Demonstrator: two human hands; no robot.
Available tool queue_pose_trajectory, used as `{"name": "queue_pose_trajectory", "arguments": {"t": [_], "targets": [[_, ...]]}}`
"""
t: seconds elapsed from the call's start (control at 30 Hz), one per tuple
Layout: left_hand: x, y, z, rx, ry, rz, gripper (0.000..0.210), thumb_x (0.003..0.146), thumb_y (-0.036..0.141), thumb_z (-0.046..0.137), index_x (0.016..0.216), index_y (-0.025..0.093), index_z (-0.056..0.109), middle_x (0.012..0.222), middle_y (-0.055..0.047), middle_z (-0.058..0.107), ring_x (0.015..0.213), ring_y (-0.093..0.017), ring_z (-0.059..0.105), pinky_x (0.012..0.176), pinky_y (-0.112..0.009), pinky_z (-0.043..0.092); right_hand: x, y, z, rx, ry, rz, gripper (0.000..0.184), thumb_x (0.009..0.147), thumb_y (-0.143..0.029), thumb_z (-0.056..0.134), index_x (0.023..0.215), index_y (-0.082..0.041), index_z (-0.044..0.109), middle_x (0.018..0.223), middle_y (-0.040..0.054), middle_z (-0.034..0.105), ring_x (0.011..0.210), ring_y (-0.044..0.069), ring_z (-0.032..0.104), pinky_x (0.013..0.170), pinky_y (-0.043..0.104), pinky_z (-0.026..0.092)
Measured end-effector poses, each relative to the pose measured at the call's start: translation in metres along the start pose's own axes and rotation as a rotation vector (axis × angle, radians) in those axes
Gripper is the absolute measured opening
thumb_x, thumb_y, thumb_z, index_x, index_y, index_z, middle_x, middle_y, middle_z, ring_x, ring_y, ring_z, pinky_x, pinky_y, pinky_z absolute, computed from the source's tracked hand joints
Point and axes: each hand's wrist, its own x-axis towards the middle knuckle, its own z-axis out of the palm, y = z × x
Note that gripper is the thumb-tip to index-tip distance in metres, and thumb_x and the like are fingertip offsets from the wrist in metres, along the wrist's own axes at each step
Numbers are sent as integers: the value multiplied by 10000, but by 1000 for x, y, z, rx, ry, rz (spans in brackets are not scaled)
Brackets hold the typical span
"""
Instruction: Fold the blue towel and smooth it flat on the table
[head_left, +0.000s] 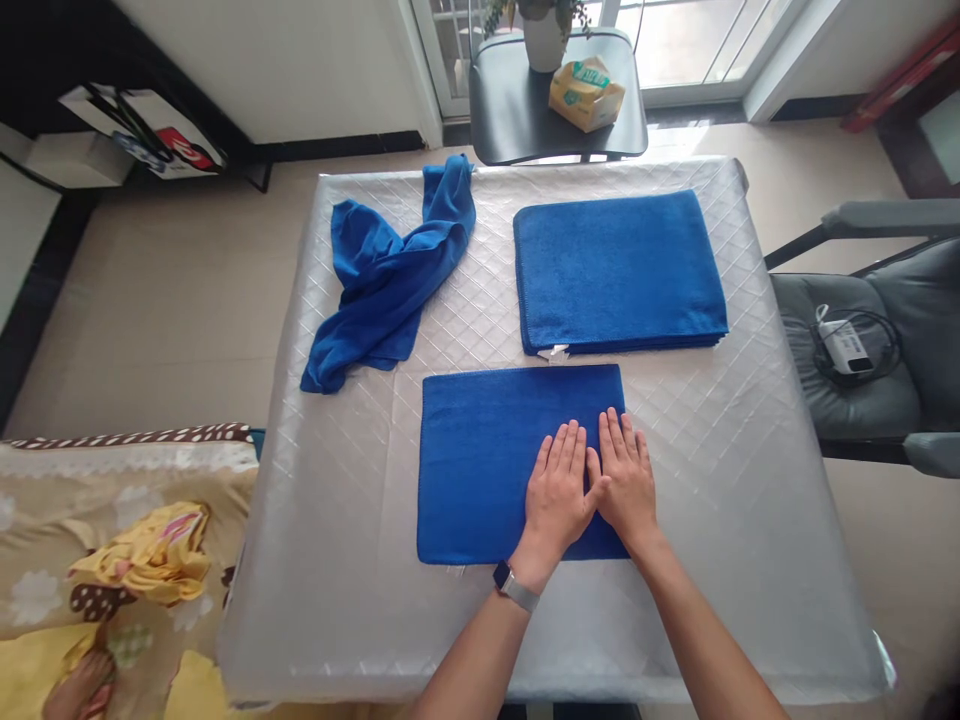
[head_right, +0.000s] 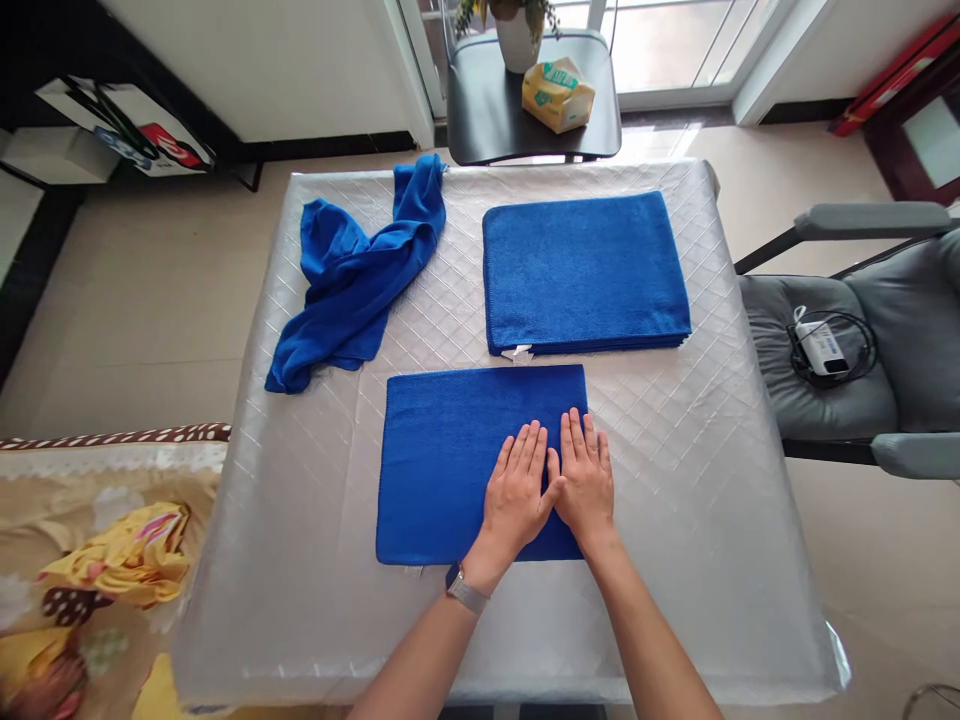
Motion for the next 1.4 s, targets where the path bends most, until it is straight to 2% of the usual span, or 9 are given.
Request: {"name": "queue_pose_trajectory", "arguments": {"t": [0.27, 0.47, 0.6, 0.83, 1.0, 1.13, 1.27, 1.4], "targets": [[-32, -56, -23, 128, -7, -196, 687, 1009, 482, 357, 1575, 165, 132, 1619, -85, 259, 1506, -248, 195, 1233, -482, 212, 2, -5, -4, 3, -4, 42, 668, 1019, -303, 352, 1581, -202, 4, 1622, 68, 242, 1509, 240, 172, 1221, 482, 202], [-70, -111, -43, 196, 75, -382, 680, 1022, 458, 328, 1578, 184, 49, 1630, -113, 229, 1507, -266, 193, 1223, -527, 206, 3, -4, -2, -20, -24, 35, 642, 1030, -322, 312, 1583, -185, 16, 1630, 80, 217, 1513, 250, 155, 1220, 494, 192], [-83, -135, -52, 178, 108, -457, 676, 1028, 446, 312, 1579, 180, 25, 1635, -134, 208, 1511, -264, 175, 1215, -523, 222, 2, -3, -2, -26, -44, 26, 647, 1031, -324, 299, 1580, -187, -13, 1636, 78, 195, 1515, 253, 139, 1218, 505, 187], [-84, -138, -52, 159, 124, -455, 688, 1024, 443, 324, 1581, 178, 20, 1641, -132, 191, 1512, -268, 167, 1221, -523, 202, 5, 1, -12, -14, -18, 26, 649, 1022, -336, 330, 1586, -202, 39, 1631, 70, 221, 1513, 265, 152, 1218, 533, 175], [-83, -136, -53, 154, 110, -455, 697, 1023, 450, 329, 1581, 180, 10, 1644, -127, 181, 1515, -261, 157, 1225, -523, 194, 26, -1, -20, 23, 31, 5, 658, 1020, -333, 329, 1586, -196, 21, 1637, 78, 203, 1516, 256, 137, 1220, 524, 178], [-84, -137, -55, 145, 114, -462, 692, 1023, 452, 329, 1583, 186, 23, 1642, -125, 188, 1513, -262, 163, 1225, -528, 195, 44, 0, -9, 16, 10, -34, 663, 1022, -345, 328, 1585, -161, 28, 1631, 107, 211, 1514, 244, 151, 1222, 496, 186], [-82, -136, -59, 125, 107, -482, 692, 1022, 456, 331, 1584, 183, 35, 1632, -134, 219, 1507, -264, 190, 1222, -531, 211, 48, 3, 3, 3, -14, -16, 659, 1024, -364, 323, 1584, -149, 51, 1623, 121, 236, 1509, 243, 174, 1219, 488, 198], [-64, -114, -57, 78, 225, -511, 659, 1021, 407, 356, 1580, 149, 122, 1616, -164, 259, 1505, -272, 196, 1217, -533, 226, 47, 2, 4, 2, -14, -8, 647, 1026, -363, 315, 1584, -150, 67, 1622, 115, 242, 1509, 236, 175, 1219, 483, 199]]}}
